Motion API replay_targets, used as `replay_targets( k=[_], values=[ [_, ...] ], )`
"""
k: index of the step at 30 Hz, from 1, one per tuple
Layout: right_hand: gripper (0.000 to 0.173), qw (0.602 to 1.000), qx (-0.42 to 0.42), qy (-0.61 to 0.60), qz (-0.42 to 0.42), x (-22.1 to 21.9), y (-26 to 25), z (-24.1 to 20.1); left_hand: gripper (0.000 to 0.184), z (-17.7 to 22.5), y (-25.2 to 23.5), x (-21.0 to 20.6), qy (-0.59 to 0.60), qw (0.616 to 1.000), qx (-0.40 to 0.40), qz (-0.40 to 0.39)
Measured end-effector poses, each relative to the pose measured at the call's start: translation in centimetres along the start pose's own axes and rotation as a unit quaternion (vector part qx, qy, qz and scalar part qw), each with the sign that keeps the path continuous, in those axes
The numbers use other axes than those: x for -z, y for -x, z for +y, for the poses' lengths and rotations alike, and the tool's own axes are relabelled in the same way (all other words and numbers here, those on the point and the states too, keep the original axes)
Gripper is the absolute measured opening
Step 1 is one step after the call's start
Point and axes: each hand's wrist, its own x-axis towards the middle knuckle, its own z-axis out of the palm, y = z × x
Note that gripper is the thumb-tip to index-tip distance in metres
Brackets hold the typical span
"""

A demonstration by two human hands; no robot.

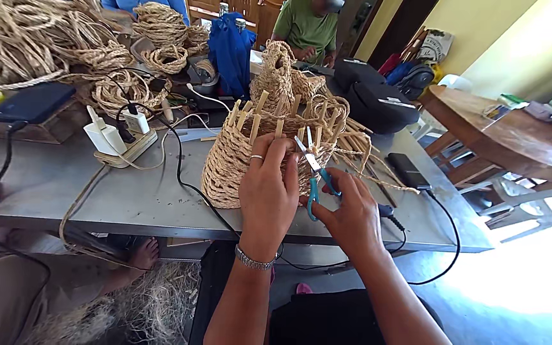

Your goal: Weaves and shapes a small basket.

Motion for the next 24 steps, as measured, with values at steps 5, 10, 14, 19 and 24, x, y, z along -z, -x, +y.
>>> replay_targets(
  k=[5, 10, 14, 19, 24],
  values=[
    [0.055, 1.0, 0.021, -0.016, 0.006, -0.5, 0.2, 0.6, 0.019, 0.0, -0.1, -0.1, 0.001, 1.0, -0.001, 0.005],
    [0.046, 0.999, 0.014, -0.034, -0.006, -1.4, 0.2, 0.6, 0.018, 0.1, -0.2, -0.1, 0.001, 1.0, 0.007, 0.003],
    [0.045, 0.999, 0.009, -0.051, -0.016, -2.1, 0.3, 0.4, 0.018, -0.1, -0.2, -0.2, 0.003, 1.0, 0.007, 0.005],
    [0.048, 0.996, -0.009, -0.085, -0.017, -2.2, 0.6, -0.3, 0.019, -0.2, -0.1, -0.3, 0.006, 1.0, 0.011, 0.006],
    [0.044, 0.986, -0.034, -0.163, -0.022, -2.4, 1.0, -1.2, 0.02, -0.4, 0.0, -0.5, 0.005, 1.0, 0.012, 0.009]
  ],
)
